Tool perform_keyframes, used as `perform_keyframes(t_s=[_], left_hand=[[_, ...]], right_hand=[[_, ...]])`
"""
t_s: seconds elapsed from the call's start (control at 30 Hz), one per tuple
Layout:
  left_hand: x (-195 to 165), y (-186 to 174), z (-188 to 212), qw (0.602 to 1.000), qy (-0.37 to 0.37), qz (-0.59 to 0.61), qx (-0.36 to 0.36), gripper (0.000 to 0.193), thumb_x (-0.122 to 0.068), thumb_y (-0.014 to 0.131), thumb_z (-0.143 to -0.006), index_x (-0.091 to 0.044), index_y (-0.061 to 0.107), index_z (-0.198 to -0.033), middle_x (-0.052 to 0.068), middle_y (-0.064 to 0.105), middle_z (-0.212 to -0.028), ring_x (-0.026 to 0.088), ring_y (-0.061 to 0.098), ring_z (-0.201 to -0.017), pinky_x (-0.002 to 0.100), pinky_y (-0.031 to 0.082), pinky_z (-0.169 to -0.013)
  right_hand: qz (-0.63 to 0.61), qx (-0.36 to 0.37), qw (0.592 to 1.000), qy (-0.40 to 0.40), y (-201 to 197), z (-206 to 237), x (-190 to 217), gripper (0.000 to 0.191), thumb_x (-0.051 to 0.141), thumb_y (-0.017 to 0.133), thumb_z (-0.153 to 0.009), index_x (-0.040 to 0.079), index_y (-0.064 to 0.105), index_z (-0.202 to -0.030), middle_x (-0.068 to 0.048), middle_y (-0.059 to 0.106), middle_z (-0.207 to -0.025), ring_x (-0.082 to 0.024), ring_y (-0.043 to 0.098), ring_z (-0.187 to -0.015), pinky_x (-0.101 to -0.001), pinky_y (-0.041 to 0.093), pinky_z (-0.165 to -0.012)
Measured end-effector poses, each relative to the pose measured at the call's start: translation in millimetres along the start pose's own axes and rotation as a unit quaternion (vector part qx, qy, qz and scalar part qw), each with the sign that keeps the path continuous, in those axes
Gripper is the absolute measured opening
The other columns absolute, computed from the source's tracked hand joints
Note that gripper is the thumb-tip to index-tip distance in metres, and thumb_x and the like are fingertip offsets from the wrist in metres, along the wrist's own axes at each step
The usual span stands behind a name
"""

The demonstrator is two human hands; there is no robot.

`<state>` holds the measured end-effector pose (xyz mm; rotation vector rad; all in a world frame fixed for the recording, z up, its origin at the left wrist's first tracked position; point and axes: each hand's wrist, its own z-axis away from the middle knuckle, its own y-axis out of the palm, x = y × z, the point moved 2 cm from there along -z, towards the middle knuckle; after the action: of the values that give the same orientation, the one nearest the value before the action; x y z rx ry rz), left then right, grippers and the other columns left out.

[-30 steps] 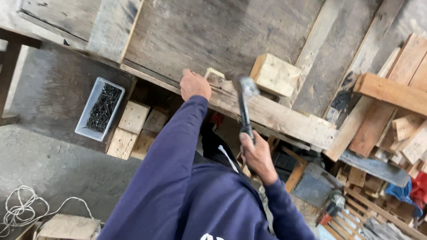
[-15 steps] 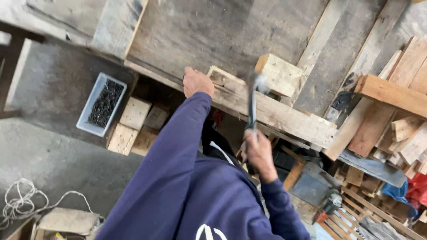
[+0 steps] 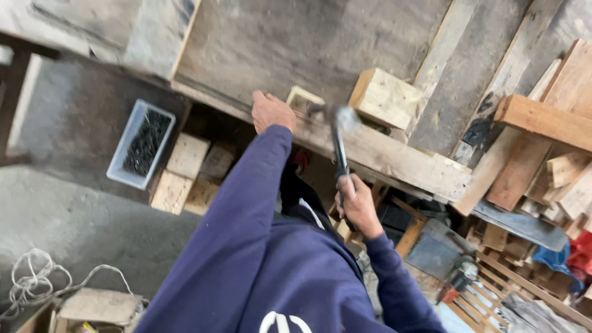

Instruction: The person assembles wooden planks by hand, using a hammer to drive nails into the wood. They repeatedly position planks, insert nails, and hammer them into place on a workbench.

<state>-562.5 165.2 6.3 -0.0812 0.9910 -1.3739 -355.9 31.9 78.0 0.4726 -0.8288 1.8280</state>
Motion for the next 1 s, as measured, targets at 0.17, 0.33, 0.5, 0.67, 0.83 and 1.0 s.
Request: perform_keyframes(t_s=[0.17, 0.33, 0.5, 0.67, 0.83, 1.0], left_hand=[[2, 0, 3, 1.0, -0.022, -0.014, -0.001, 0.027, -0.028, 0.043, -0.106, -0.01, 0.056, -0.121, 0.015, 0.07, -0.12, 0.037, 0.066, -0.11, 0.05, 0.052, -0.089], [-4, 2, 8, 0.999, -0.042, -0.01, 0.009, 0.027, -0.028, 0.041, -0.106, -0.013, 0.054, -0.123, 0.012, 0.069, -0.121, 0.036, 0.067, -0.109, 0.048, 0.053, -0.087], [-9, -7, 10, 0.999, -0.044, -0.009, 0.006, 0.027, -0.028, 0.04, -0.106, -0.013, 0.054, -0.124, 0.014, 0.07, -0.12, 0.036, 0.067, -0.109, 0.048, 0.052, -0.088], [-14, -4, 14, 1.0, -0.014, 0.008, -0.011, 0.028, -0.028, 0.043, -0.104, -0.012, 0.052, -0.126, 0.019, 0.068, -0.119, 0.038, 0.065, -0.11, 0.05, 0.051, -0.089], [-3, 24, 23, 0.999, 0.037, -0.009, -0.012, 0.026, -0.029, 0.044, -0.105, -0.012, 0.058, -0.119, 0.021, 0.07, -0.116, 0.039, 0.068, -0.107, 0.05, 0.052, -0.09], [13, 41, 36, 0.969, 0.238, 0.039, -0.06, 0.032, -0.03, 0.055, -0.102, -0.001, 0.066, -0.112, 0.023, 0.072, -0.108, 0.038, 0.068, -0.096, 0.048, 0.052, -0.084]], right_hand=[[-0.075, -0.03, 0.899, -0.429, -52, 21, 43, 0.045, 0.053, 0.051, -0.1, 0.008, 0.055, -0.103, -0.004, 0.064, -0.077, -0.015, 0.062, -0.061, -0.0305, 0.055, -0.066], [-0.191, -0.13, 0.768, -0.597, -47, 38, 63, 0.05, 0.059, 0.056, -0.101, 0.011, 0.053, -0.115, -0.005, 0.064, -0.08, -0.013, 0.066, -0.064, -0.0311, 0.06, -0.058], [0.028, -0.031, 0.999, -0.027, 16, 9, -3, 0.03, 0.035, 0.061, -0.098, 0.005, 0.058, -0.098, -0.002, 0.058, -0.065, -0.01, 0.053, -0.05, -0.0263, 0.044, -0.045], [-0.213, -0.05, 0.973, -0.074, 43, -2, -40, 0.031, 0.037, 0.061, -0.097, 0.007, 0.058, -0.103, -0.001, 0.055, -0.062, -0.01, 0.049, -0.046, -0.0267, 0.041, -0.042], [-0.1, -0.042, 0.994, -0.002, 39, -5, -74, 0.033, 0.038, 0.064, -0.099, 0.006, 0.062, -0.096, 0.002, 0.057, -0.064, -0.007, 0.052, -0.05, -0.0246, 0.043, -0.046], [-0.274, -0.072, 0.959, -0.022, 26, 29, -105, 0.028, 0.03, 0.069, -0.1, 0.003, 0.065, -0.098, 0.005, 0.052, -0.069, -0.004, 0.046, -0.055, -0.0236, 0.039, -0.047]])
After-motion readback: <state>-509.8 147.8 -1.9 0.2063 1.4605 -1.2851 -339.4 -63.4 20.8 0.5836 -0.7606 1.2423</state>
